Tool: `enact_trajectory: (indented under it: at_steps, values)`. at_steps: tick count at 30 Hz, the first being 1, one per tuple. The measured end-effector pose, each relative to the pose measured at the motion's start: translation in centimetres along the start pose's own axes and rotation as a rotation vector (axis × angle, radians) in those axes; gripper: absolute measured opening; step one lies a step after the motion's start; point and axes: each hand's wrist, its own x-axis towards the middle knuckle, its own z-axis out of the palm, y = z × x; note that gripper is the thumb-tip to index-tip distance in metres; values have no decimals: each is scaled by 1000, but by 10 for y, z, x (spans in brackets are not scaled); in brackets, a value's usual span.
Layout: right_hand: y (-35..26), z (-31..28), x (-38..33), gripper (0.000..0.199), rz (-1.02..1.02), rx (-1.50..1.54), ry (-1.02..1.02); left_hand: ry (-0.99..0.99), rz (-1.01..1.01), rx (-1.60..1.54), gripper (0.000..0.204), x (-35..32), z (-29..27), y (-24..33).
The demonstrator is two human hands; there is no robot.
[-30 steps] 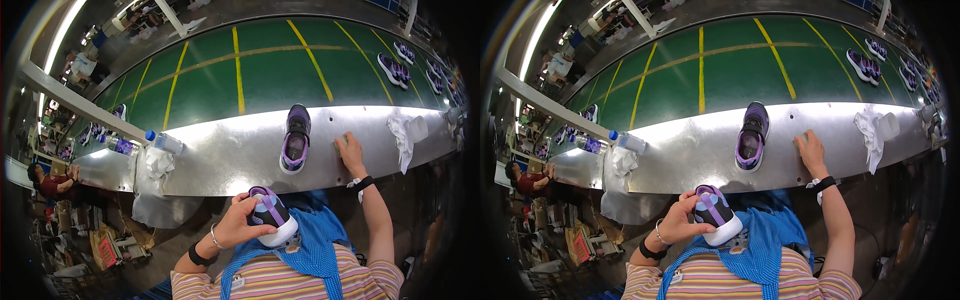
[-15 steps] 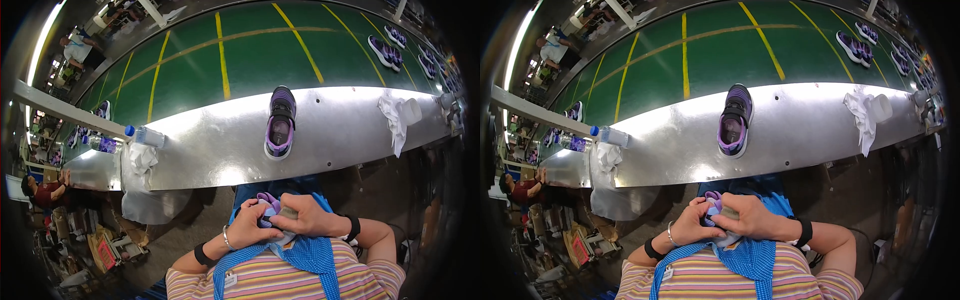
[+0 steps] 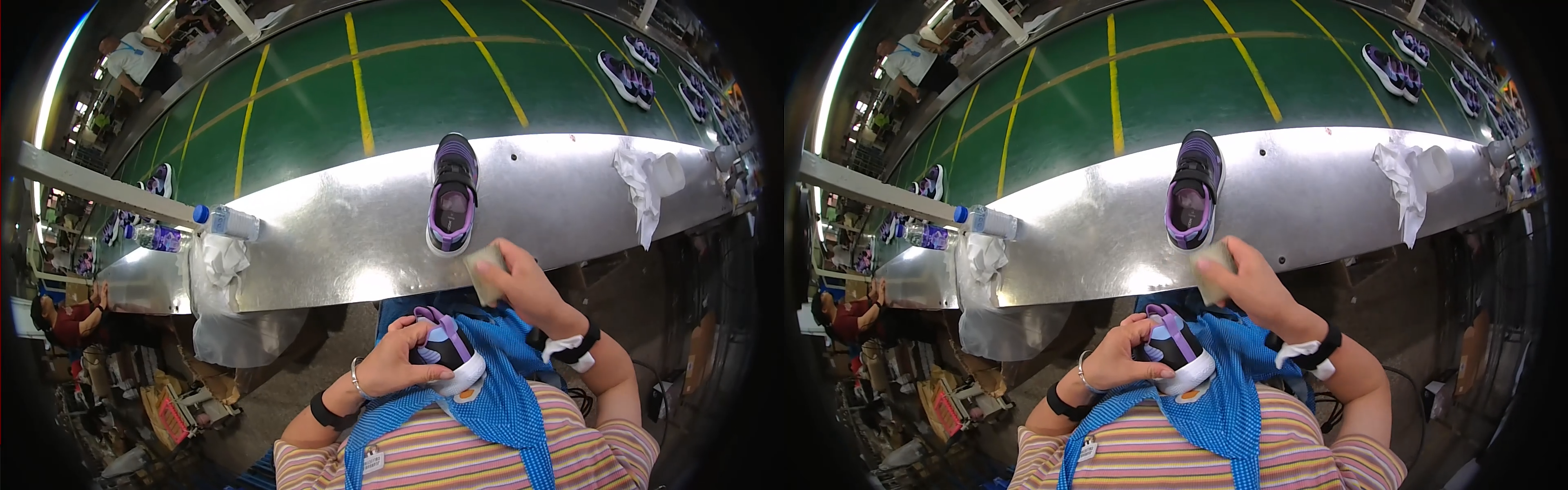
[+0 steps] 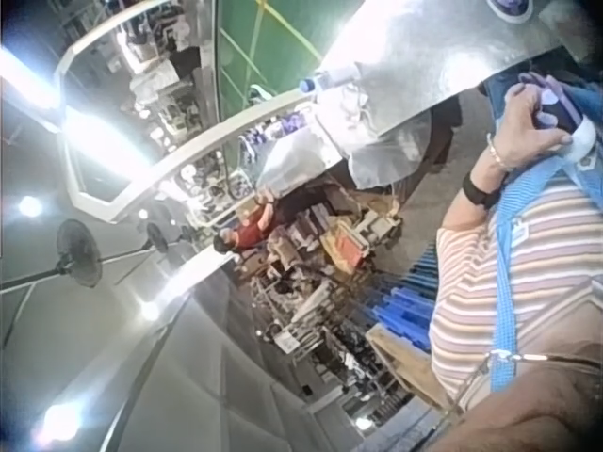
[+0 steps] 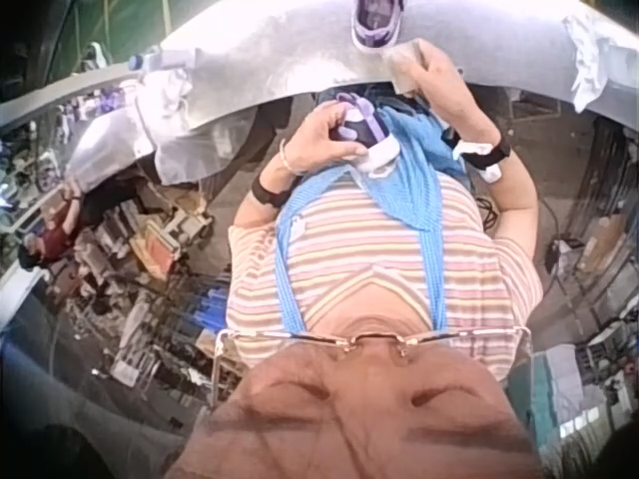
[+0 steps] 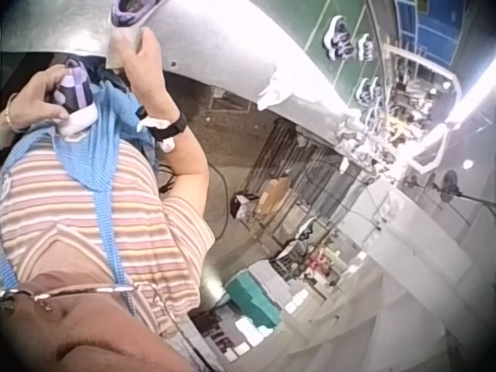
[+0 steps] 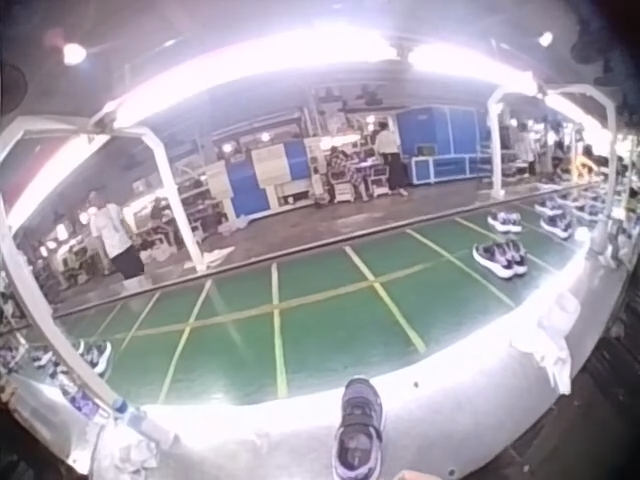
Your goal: Inspecting and cleaning shoes on a factory production line using a sponge and cloth.
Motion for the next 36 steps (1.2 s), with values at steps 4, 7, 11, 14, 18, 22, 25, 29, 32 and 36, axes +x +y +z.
enact_trajectory:
  at_steps: [4, 7, 11, 14, 18, 22, 25, 29, 32, 36]
  values:
    - [2, -5, -25, 27, -80, -237, -451, -16, -3, -26, 41, 5, -1, -2]
    - [5, 8, -28, 30, -185, -504, -492, -11, 85, -24, 40, 11, -2, -2]
    - [5, 26, -18, 29, -420, -578, -273, -20, 4, -148, 36, 11, 3, -4]
    - [10, 27, 1, 23, -565, -501, 52, 18, -91, -300, 32, 15, 4, 3]
    - [1, 7, 11, 13, -239, 235, -8, 19, -19, -233, 32, 9, -1, -6]
    - [5, -23, -4, 25, -160, 103, -93, -12, 23, -116, 31, 19, -3, -8]
    - [28, -64, 6, 28, -358, -369, 257, 4, -1, -65, 27, 26, -4, 10]
    - [53, -117, 56, 34, -525, -801, 647, 128, -125, -16, 21, 10, -9, -12]
    - [64, -177, 66, 34, -642, -1313, 699, 161, -325, -173, 19, 15, -13, 4]
    - [49, -271, 58, 16, -766, -918, 1110, 368, -134, -303, 22, 13, -5, 28]
